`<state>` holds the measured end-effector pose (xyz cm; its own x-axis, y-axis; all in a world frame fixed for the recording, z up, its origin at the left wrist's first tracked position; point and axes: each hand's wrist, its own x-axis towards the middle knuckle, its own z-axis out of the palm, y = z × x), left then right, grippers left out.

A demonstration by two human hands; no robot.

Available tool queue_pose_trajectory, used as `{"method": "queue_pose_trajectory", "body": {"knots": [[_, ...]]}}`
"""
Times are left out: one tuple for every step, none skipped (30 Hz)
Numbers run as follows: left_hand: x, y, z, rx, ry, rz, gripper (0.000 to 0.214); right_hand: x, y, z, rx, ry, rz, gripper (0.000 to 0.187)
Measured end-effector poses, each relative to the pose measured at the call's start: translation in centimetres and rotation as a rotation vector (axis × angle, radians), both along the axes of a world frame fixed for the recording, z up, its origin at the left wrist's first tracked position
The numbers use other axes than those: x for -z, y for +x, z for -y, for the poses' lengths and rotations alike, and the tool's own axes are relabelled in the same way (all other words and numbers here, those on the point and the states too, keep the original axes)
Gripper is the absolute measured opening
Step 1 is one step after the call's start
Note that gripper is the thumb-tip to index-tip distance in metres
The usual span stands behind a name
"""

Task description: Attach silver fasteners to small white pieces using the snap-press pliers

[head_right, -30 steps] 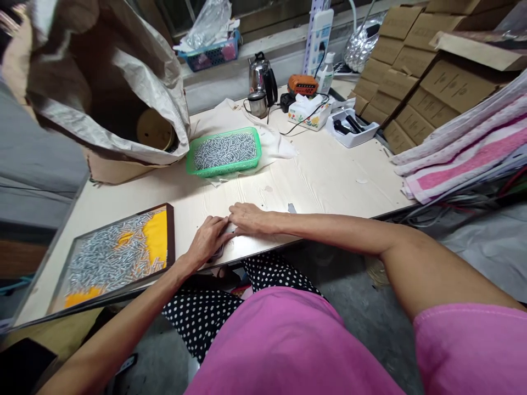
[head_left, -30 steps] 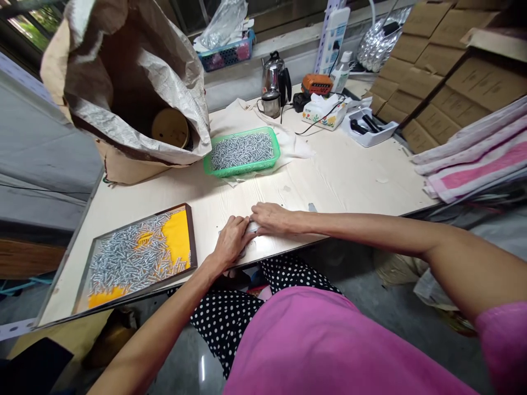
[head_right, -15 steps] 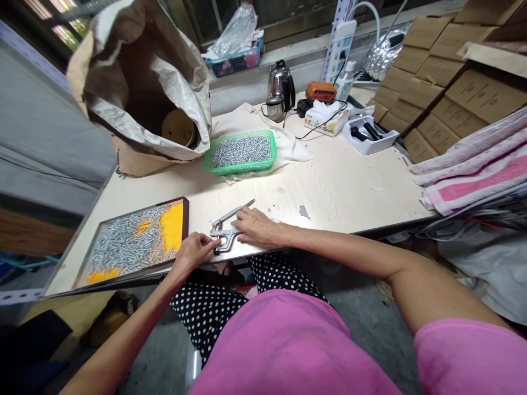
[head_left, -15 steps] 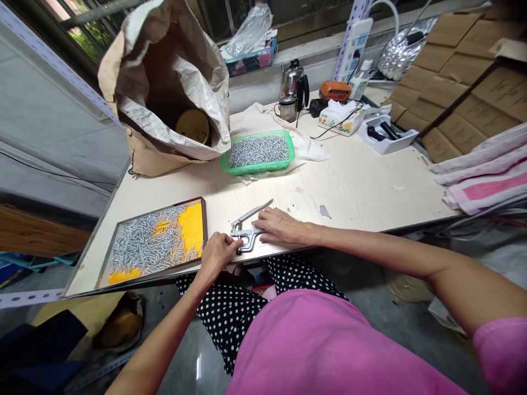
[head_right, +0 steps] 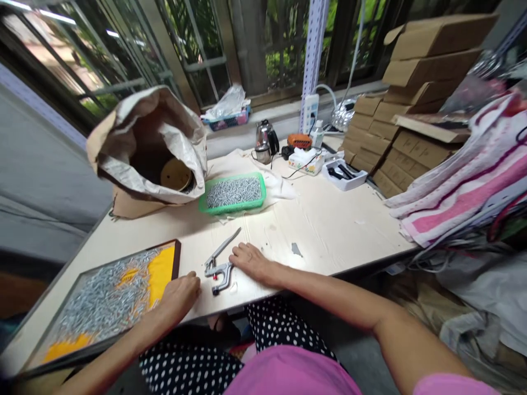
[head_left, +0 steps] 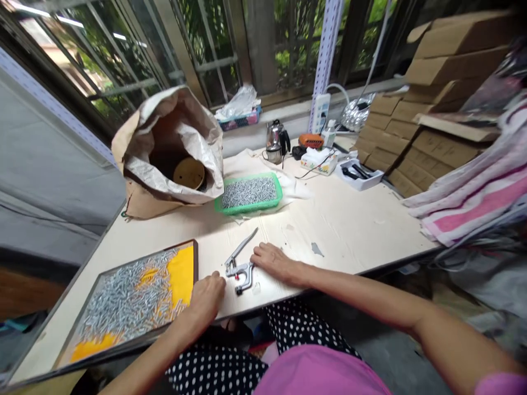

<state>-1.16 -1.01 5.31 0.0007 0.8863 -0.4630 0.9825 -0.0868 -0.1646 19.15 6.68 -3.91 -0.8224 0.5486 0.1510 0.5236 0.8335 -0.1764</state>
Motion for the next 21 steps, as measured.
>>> {"method": "queue_pose_trajectory", "body": {"knots": [[-1.1, -0.2, -0.7, 0.008, 0.040, -0.016, 0.031, 0.3, -0.1, 0.1, 0.017, 0.006, -0.021, 0.016], [-2.4, -0.2, -1.8, 0.022, 0.115, -0.027, 0.032, 0.6, -0.2, 0.1, 0.037, 0.016, -0.041, 0.015], [-4.0, -0.2, -3.0, 0.041, 0.219, -0.026, 0.033, 0.9, -0.3, 0.2, 0.056, 0.029, -0.058, 0.015], [-5.6, 0.0, -4.4, 0.062, 0.350, -0.009, 0.034, 1.2, -0.3, 0.3, 0.074, 0.046, -0.072, 0.015], [-7.2, 0.3, -5.9, 0.077, 0.498, 0.011, 0.034, 1.4, -0.4, 0.4, 0.088, 0.067, -0.086, 0.015], [-8.8, 0.7, -7.3, 0.081, 0.638, 0.033, 0.033, 1.6, -0.5, 0.4, 0.096, 0.087, -0.097, 0.015], [-10.1, 1.1, -8.5, 0.060, 0.760, 0.050, 0.033, 1.8, -0.5, 0.5, 0.099, 0.105, -0.107, 0.015], [-11.2, 1.4, -9.4, 0.039, 0.840, 0.070, 0.034, 1.9, -0.5, 0.5, 0.098, 0.117, -0.115, 0.015], [-11.9, 1.6, -10.0, 0.021, 0.889, 0.092, 0.036, 1.9, -0.4, 0.5, 0.096, 0.121, -0.122, 0.015], [-12.3, 1.5, -10.3, 0.011, 0.910, 0.111, 0.035, 1.9, -0.3, 0.5, 0.094, 0.115, -0.128, 0.015], [-12.3, 1.2, -10.2, 0.013, 0.903, 0.129, 0.033, 1.9, -0.2, 0.6, 0.092, 0.104, -0.132, 0.015], [-12.0, 0.7, -9.8, 0.016, 0.880, 0.140, 0.030, 1.9, 0.0, 0.6, 0.091, 0.090, -0.134, 0.015], [-11.4, -0.2, -9.2, 0.012, 0.843, 0.139, 0.027, 1.9, 0.1, 0.7, 0.091, 0.077, -0.136, 0.015], [-10.7, -1.3, -8.4, -0.005, 0.791, 0.130, 0.026, 1.9, 0.2, 0.7, 0.088, 0.072, -0.134, 0.015], [-9.8, -2.7, -7.4, -0.035, 0.728, 0.116, 0.025, 2.0, 0.3, 0.7, 0.089, 0.078, -0.139, 0.016], [-8.8, -4.2, -6.3, -0.081, 0.658, 0.102, 0.025, 2.2, 0.4, 0.7, 0.082, 0.090, -0.151, 0.017], [-7.8, -5.8, -5.1, -0.136, 0.590, 0.092, 0.024, 2.3, 0.5, 0.7, 0.069, 0.100, -0.164, 0.018], [-6.7, -7.3, -3.9, -0.192, 0.524, 0.091, 0.024, 2.5, 0.5, 0.8, 0.061, 0.109, -0.178, 0.018], [-5.7, -8.8, -2.6, -0.246, 0.465, 0.100, 0.023, 2.6, 0.5, 0.8, 0.055, 0.118, -0.191, 0.018], [-4.7, -10.1, -1.5, -0.291, 0.414, 0.115, 0.022, 2.7, 0.6, 0.8, 0.054, 0.126, -0.202, 0.018], [-3.7, -11.3, -0.4, -0.329, 0.373, 0.132, 0.021, 2.8, 0.6, 0.9, 0.057, 0.133, -0.210, 0.018]]}}
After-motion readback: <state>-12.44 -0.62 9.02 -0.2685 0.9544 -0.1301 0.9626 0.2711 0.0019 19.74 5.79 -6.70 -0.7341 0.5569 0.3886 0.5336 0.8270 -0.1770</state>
